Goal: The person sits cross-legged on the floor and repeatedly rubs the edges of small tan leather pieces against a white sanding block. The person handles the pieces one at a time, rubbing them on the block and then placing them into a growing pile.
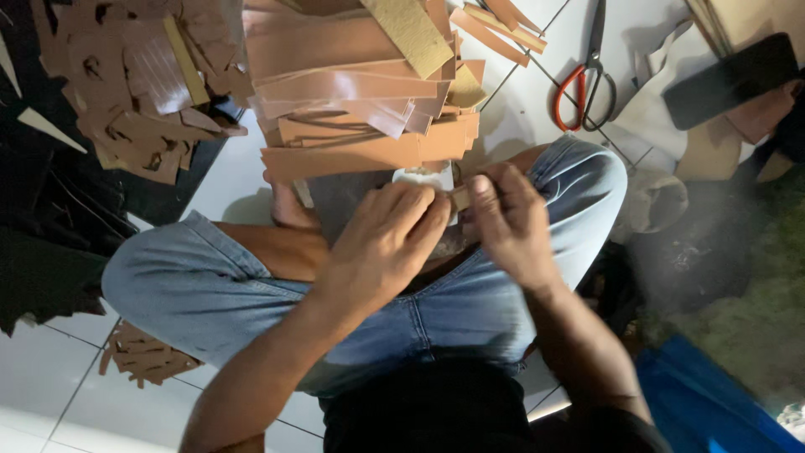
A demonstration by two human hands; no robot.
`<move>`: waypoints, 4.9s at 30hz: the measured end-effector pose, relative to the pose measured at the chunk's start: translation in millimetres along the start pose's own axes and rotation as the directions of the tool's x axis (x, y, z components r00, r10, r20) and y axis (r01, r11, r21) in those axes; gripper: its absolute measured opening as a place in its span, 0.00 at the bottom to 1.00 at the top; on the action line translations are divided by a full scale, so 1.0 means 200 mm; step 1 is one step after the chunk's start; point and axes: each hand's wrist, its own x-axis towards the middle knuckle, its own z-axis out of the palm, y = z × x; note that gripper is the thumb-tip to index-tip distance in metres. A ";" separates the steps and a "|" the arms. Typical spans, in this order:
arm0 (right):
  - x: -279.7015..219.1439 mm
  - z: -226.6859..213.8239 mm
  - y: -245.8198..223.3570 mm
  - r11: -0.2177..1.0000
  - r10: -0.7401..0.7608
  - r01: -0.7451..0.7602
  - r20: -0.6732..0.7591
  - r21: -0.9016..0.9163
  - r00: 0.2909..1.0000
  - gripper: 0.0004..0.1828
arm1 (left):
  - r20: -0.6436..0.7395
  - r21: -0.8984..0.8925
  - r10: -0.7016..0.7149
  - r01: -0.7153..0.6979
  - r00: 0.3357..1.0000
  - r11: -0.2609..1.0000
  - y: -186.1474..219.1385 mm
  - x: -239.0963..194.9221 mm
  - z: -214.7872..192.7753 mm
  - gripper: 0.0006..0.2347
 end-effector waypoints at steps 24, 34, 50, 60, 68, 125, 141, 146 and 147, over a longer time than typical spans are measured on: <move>0.11 0.04 0.07 0.954 0.267 -0.261 -0.023 0.147 0.963 0.12 | 0.085 -0.155 -0.088 0.101 0.992 0.983 -0.05 -0.06 -0.03 0.18; 0.20 -0.01 0.23 0.999 0.050 -0.049 -0.061 0.013 0.997 0.10 | 0.120 -0.062 -0.057 0.065 0.991 0.996 -0.04 -0.02 -0.03 0.19; 0.32 -0.05 0.34 0.989 0.100 -0.114 -0.149 -0.091 0.984 0.13 | 0.069 0.125 -0.008 -0.001 0.998 0.992 -0.01 0.03 0.01 0.15; 0.27 -0.21 0.25 0.994 -0.060 0.088 -0.352 0.064 0.934 0.09 | 0.016 0.068 -0.069 0.068 0.997 0.995 0.01 0.04 0.01 0.14; -0.26 -0.22 0.04 0.852 -0.508 0.511 -0.409 -0.111 0.758 0.09 | 0.460 -0.644 -0.558 0.692 0.690 0.326 0.20 0.02 0.07 0.15; 0.06 -0.16 -0.22 0.563 -0.533 0.683 0.428 -0.465 0.730 0.18 | 0.047 -0.109 -0.126 0.130 0.991 0.985 -0.05 -0.03 -0.04 0.14; -0.01 0.00 -0.02 0.999 0.036 -0.036 -0.004 -0.026 0.999 0.09 | 0.029 -0.127 -0.140 0.142 0.990 0.982 0.01 0.00 0.01 0.15; 0.01 0.13 0.07 0.990 -0.067 0.078 -0.100 0.116 0.993 0.11 | 0.017 -0.206 -0.178 0.178 0.984 0.962 0.00 0.00 -0.01 0.16; 0.01 0.12 0.07 0.995 -0.043 0.051 -0.092 0.089 0.995 0.11 | 0.027 -0.207 -0.180 0.182 0.983 0.961 -0.01 0.00 -0.02 0.16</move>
